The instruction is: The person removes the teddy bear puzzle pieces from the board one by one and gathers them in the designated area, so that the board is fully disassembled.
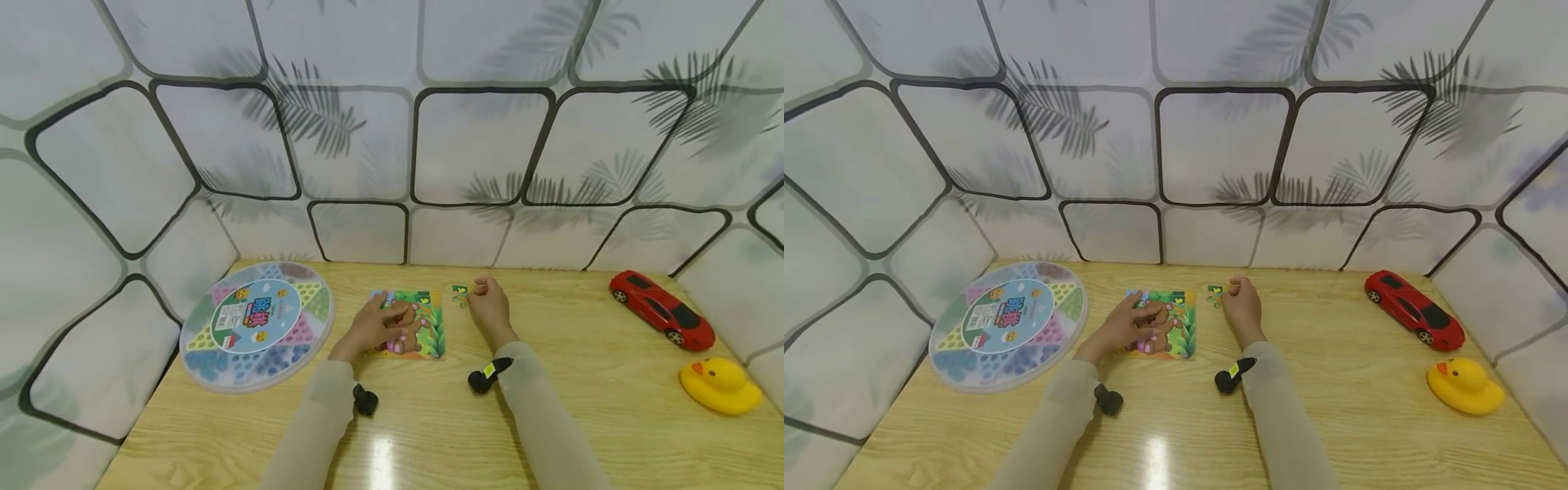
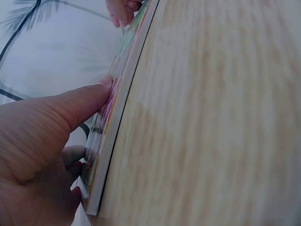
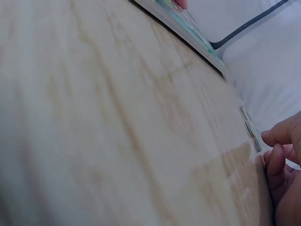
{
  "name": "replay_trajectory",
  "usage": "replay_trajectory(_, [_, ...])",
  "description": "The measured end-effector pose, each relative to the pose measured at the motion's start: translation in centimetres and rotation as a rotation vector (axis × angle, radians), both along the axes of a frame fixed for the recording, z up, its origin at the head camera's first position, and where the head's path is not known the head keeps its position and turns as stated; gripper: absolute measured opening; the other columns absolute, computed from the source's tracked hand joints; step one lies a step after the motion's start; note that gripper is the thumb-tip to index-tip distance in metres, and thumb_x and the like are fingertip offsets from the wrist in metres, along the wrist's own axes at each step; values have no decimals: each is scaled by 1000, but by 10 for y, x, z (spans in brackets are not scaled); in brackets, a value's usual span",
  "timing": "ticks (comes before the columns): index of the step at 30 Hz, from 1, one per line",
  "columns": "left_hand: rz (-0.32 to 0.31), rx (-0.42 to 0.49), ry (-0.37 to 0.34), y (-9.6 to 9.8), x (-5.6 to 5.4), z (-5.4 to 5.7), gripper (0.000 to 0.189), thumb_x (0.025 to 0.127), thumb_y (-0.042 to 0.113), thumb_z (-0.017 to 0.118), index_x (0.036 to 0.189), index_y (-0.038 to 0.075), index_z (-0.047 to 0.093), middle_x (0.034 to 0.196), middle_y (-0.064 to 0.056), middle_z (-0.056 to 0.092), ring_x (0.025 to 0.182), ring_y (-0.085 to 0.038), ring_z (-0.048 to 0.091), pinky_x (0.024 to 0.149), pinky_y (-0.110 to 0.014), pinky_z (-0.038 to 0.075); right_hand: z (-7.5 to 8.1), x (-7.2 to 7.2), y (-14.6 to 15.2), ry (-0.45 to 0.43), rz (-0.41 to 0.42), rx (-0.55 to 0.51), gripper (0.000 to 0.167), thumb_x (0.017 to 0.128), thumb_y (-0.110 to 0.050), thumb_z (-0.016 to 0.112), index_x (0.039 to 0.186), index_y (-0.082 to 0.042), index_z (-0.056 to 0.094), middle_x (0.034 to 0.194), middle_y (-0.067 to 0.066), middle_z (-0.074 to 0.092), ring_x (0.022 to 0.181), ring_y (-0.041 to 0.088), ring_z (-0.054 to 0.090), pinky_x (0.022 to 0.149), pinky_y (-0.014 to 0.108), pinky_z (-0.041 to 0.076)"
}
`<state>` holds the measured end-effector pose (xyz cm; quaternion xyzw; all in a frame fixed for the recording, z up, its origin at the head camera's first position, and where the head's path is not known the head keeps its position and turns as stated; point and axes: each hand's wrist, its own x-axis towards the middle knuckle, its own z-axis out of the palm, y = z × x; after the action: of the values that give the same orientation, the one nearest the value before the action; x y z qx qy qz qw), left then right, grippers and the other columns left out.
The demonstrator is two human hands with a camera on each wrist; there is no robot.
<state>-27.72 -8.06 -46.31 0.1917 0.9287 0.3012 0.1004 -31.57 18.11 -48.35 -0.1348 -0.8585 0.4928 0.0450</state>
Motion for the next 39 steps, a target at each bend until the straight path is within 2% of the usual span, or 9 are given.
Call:
replay_trajectory(10, [-7, 10, 14, 1, 3, -1, 55, 87, 32, 68, 138, 17, 52, 153, -23, 19, 140, -45, 11, 109, -58, 18, -3, 3, 2, -9, 12, -55, 40, 87, -14, 57, 126, -5, 50, 107, 10, 53, 97, 26, 51, 80, 37, 45])
replay_trajectory(21, [-9, 4, 30, 1, 3, -4, 55, 88, 34, 67, 138, 18, 52, 154, -22, 19, 140, -44, 11, 110, -58, 18, -2, 5, 2, 4, 48, -60, 38, 90, -13, 55, 126, -5, 50, 105, 10, 52, 92, 25, 50, 76, 35, 43])
replay_trajectory(30, [-3, -2, 27, 0, 2, -1, 55, 88, 34, 67, 138, 18, 52, 154, -22, 19, 140, -44, 12, 110, -57, 17, -2, 7, -2, 16, 61, -100, 36, 92, -17, 53, 126, -7, 52, 114, 13, 52, 102, 27, 51, 81, 38, 45])
replay_trajectory(39, [-10, 6, 36, -1, 2, -1, 55, 87, 33, 68, 137, 17, 52, 153, -24, 20, 140, -45, 13, 109, -58, 18, 2, 12, -8, 34, 103, -82, 34, 94, -17, 54, 127, -8, 52, 108, 9, 51, 90, 22, 52, 68, 31, 46])
